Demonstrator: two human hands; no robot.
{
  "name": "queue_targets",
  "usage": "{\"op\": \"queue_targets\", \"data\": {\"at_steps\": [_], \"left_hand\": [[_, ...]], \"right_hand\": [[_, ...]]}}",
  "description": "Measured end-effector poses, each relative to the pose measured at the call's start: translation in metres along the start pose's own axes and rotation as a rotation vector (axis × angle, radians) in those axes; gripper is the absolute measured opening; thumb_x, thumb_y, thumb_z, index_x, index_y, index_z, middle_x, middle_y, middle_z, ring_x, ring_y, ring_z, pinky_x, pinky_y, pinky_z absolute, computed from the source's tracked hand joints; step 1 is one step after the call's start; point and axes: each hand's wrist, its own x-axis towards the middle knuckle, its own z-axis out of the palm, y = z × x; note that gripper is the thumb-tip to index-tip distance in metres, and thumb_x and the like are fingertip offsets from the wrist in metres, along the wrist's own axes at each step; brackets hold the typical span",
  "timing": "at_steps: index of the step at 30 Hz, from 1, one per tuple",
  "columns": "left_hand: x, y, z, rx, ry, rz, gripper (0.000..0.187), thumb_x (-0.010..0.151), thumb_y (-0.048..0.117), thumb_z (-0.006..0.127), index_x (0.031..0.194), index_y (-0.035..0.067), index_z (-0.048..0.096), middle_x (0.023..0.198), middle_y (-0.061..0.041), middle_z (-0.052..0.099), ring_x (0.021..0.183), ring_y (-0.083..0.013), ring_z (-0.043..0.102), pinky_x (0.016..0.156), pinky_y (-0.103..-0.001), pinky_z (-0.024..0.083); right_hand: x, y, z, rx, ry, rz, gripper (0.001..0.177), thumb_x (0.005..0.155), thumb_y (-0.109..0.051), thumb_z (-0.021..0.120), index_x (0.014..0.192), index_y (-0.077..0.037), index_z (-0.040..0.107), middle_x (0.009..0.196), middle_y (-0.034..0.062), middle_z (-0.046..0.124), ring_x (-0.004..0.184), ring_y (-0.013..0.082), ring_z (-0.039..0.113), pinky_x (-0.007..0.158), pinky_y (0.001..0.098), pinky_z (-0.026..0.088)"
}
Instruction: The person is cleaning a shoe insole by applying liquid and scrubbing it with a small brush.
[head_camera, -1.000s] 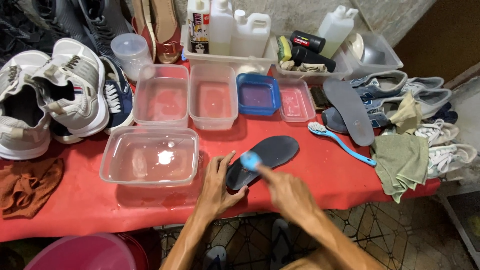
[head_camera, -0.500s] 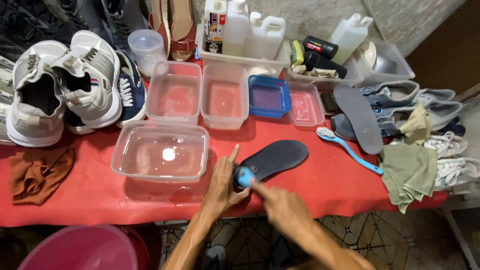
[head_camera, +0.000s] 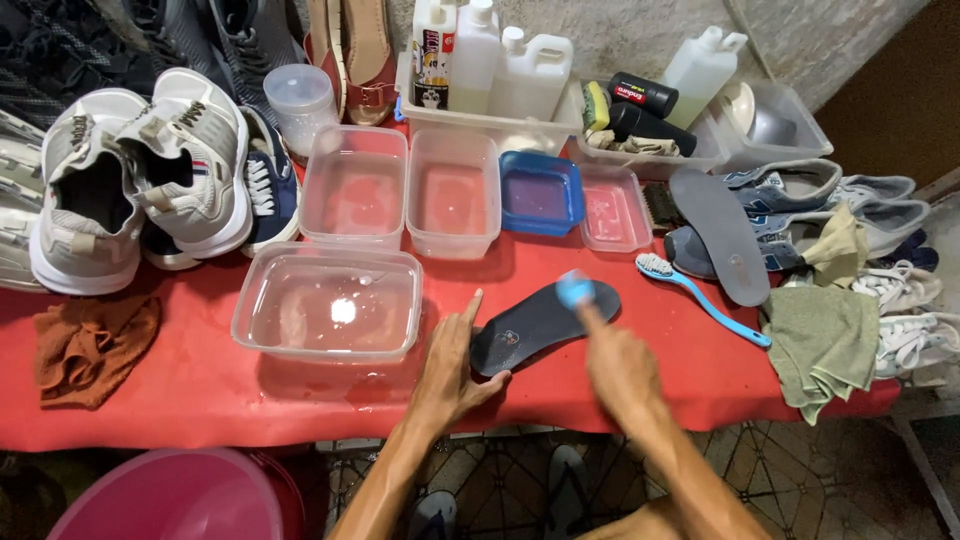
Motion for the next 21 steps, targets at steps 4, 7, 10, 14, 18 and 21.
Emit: {"op": "queue_targets", "data": {"at_steps": [4,7,10,14,18,21], "left_hand": [[0.004,-0.003,0.004,0.025,0.019,0.039,0.113,0.076,0.029,0.088,0.163,0.008,0.020,0.104,-0.012,0.054,0.094,-0.0310,0.051,0.094,-0.041,0.044],[0.002,-0.007,0.004,0.006,0.066,0.074,0.114,0.069,0.025,0.091,0.161,0.005,0.027,0.101,-0.012,0.057,0.092,-0.0315,0.055,0.094,-0.042,0.045],[-0.002,-0.004,0.004,-0.005,0.054,0.062,0.113,0.069,0.025,0.091,0.161,0.005,0.029,0.101,-0.012,0.057,0.092,-0.0314,0.055,0.093,-0.042,0.045],[0.001,-0.003,0.003,0.036,0.014,0.017,0.109,0.078,0.028,0.087,0.164,0.010,0.022,0.100,-0.010,0.050,0.090,-0.0274,0.047,0.089,-0.041,0.046],[-0.002,-0.001,0.004,0.064,-0.004,-0.013,0.109,0.076,0.029,0.088,0.163,0.011,0.024,0.107,-0.010,0.054,0.097,-0.0284,0.051,0.092,-0.043,0.048],[0.002,-0.003,0.003,0.043,0.000,0.019,0.107,0.077,0.029,0.087,0.162,0.010,0.026,0.106,-0.010,0.054,0.097,-0.0275,0.053,0.090,-0.041,0.048]], "right_hand": [[-0.022,-0.046,-0.043,0.234,-0.404,-0.055,0.066,0.091,-0.020,0.044,0.152,-0.048,0.047,0.065,0.0162,0.062,0.058,0.0383,0.062,0.056,0.0527,0.040],[-0.022,-0.025,-0.040,0.231,-0.319,0.006,0.051,0.101,-0.024,0.042,0.148,-0.040,0.054,0.080,0.0205,0.071,0.070,0.0396,0.071,0.064,0.0518,0.052],[-0.044,-0.038,-0.027,0.188,-0.250,-0.081,0.069,0.093,-0.009,0.043,0.156,-0.037,0.042,0.076,0.0173,0.068,0.068,0.0406,0.068,0.063,0.0540,0.054],[-0.034,-0.033,-0.036,0.175,-0.425,0.112,0.057,0.100,-0.032,0.036,0.150,-0.056,0.044,0.074,0.0204,0.069,0.070,0.0433,0.068,0.063,0.0561,0.043],[-0.039,0.002,0.009,-0.128,-0.083,0.127,0.067,0.103,-0.017,0.044,0.165,-0.037,0.028,0.065,0.0068,0.064,0.053,0.0284,0.064,0.046,0.0458,0.050],[-0.048,-0.022,-0.032,0.366,-0.382,0.018,0.058,0.099,-0.023,0.045,0.153,-0.044,0.045,0.086,0.0206,0.071,0.086,0.0525,0.062,0.066,0.0500,0.045]]}}
